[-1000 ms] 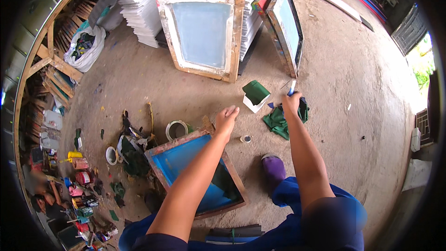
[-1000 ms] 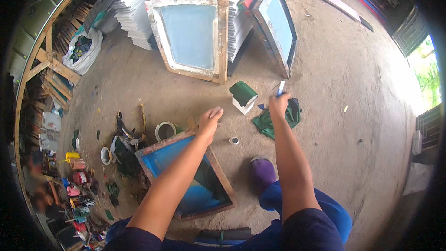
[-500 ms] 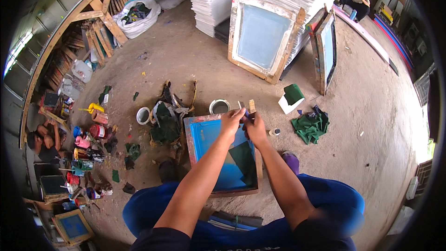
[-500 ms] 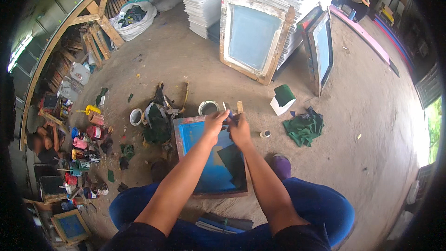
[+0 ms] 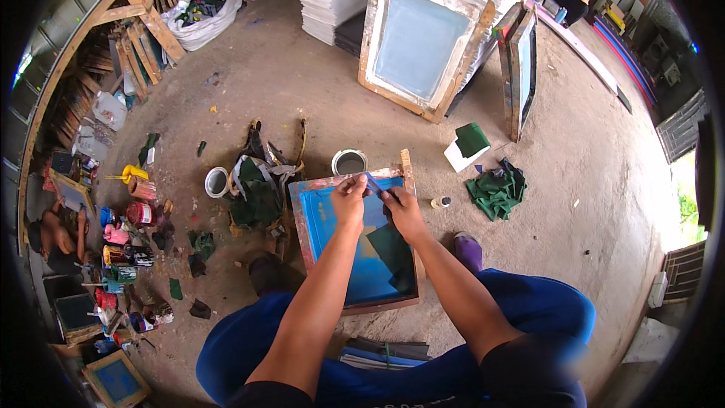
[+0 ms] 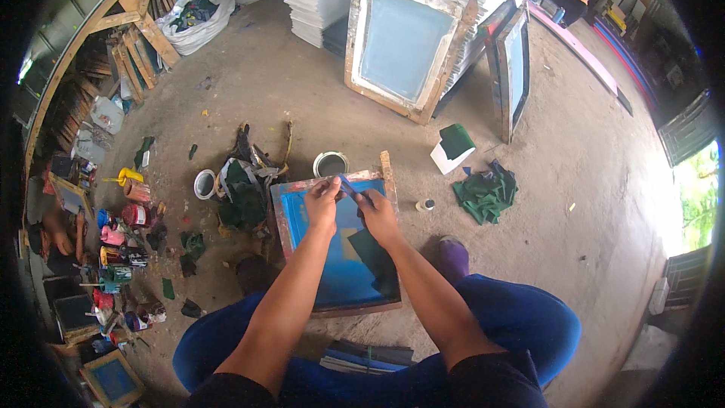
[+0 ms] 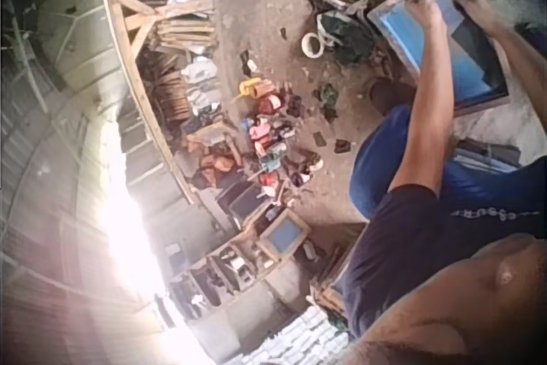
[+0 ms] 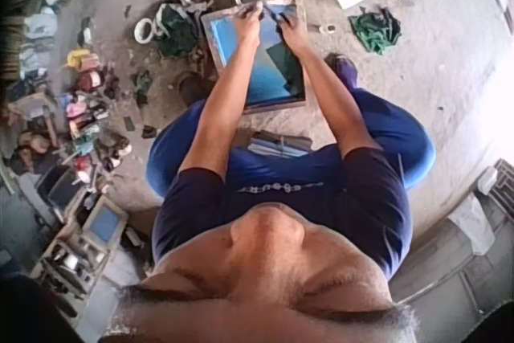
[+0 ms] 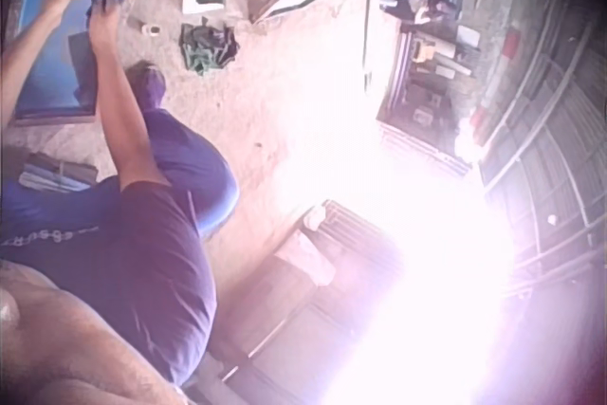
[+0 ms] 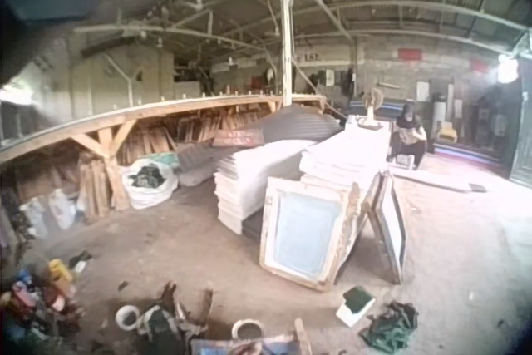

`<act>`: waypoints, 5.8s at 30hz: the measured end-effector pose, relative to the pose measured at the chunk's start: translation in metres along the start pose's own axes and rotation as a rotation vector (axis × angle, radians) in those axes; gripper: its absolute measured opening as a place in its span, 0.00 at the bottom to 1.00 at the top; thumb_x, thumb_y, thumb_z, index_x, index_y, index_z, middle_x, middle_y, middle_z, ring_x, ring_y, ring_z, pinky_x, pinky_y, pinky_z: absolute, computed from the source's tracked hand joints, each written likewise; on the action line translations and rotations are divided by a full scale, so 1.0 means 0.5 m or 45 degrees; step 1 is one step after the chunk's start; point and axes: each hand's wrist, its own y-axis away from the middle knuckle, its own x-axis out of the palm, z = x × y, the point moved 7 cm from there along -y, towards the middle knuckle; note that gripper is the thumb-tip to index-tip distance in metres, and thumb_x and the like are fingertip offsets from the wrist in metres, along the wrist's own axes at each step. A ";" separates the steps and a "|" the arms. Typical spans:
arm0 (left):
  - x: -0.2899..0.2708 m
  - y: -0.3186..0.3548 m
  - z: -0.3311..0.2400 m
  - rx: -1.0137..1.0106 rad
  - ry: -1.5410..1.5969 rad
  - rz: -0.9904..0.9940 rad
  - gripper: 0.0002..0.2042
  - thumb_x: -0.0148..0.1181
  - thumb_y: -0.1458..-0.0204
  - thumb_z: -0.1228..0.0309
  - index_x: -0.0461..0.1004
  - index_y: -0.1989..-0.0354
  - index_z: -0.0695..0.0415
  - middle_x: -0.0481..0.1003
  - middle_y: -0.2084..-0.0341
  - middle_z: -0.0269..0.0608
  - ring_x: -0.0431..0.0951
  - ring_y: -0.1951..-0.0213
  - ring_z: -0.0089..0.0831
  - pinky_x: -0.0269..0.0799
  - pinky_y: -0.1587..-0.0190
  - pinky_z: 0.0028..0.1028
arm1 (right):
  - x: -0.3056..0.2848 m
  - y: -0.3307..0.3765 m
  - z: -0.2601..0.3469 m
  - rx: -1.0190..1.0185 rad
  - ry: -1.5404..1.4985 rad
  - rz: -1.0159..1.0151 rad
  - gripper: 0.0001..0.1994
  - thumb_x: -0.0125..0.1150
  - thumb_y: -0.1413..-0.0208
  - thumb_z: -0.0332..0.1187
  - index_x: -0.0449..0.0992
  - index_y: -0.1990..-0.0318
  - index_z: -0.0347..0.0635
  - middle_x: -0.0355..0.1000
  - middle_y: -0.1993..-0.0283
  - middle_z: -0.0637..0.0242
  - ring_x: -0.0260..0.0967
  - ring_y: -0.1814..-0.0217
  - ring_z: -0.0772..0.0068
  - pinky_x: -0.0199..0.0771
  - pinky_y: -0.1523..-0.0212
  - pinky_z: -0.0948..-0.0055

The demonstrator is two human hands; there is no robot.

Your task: The person cuts a green fabric piece with scissors, then applies adhesive from a small bottle onto the fabric. They press the fabric onto a blue screen frame and rub it with their hand to adhere it.

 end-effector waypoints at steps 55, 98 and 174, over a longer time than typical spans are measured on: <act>0.463 0.164 0.383 0.001 -0.987 0.883 0.21 0.55 0.31 0.61 0.76 0.41 0.68 0.82 0.51 0.60 0.84 0.47 0.45 0.77 0.45 0.35 | -0.599 -0.120 -0.466 0.180 -1.207 -1.332 0.22 0.60 0.34 0.25 0.69 0.33 0.37 0.76 0.56 0.59 0.77 0.67 0.61 0.84 0.65 0.64; -0.501 0.133 0.156 -0.041 -1.003 -0.503 0.34 0.49 0.32 0.43 0.76 0.45 0.69 0.81 0.53 0.54 0.80 0.53 0.41 0.73 0.48 0.40 | 0.124 0.024 -0.208 -0.319 0.994 -0.762 0.39 0.50 0.32 0.57 0.54 0.22 0.39 0.49 0.19 0.43 0.43 0.16 0.39 0.43 0.20 0.44; -0.109 0.069 0.024 0.569 -0.923 0.392 0.15 0.65 0.39 0.64 0.82 0.49 0.60 0.77 0.58 0.43 0.75 0.51 0.38 0.70 0.45 0.35 | 0.095 0.029 -0.089 -0.689 0.658 -0.024 0.18 0.75 0.46 0.36 0.77 0.54 0.34 0.76 0.63 0.52 0.76 0.63 0.46 0.77 0.64 0.55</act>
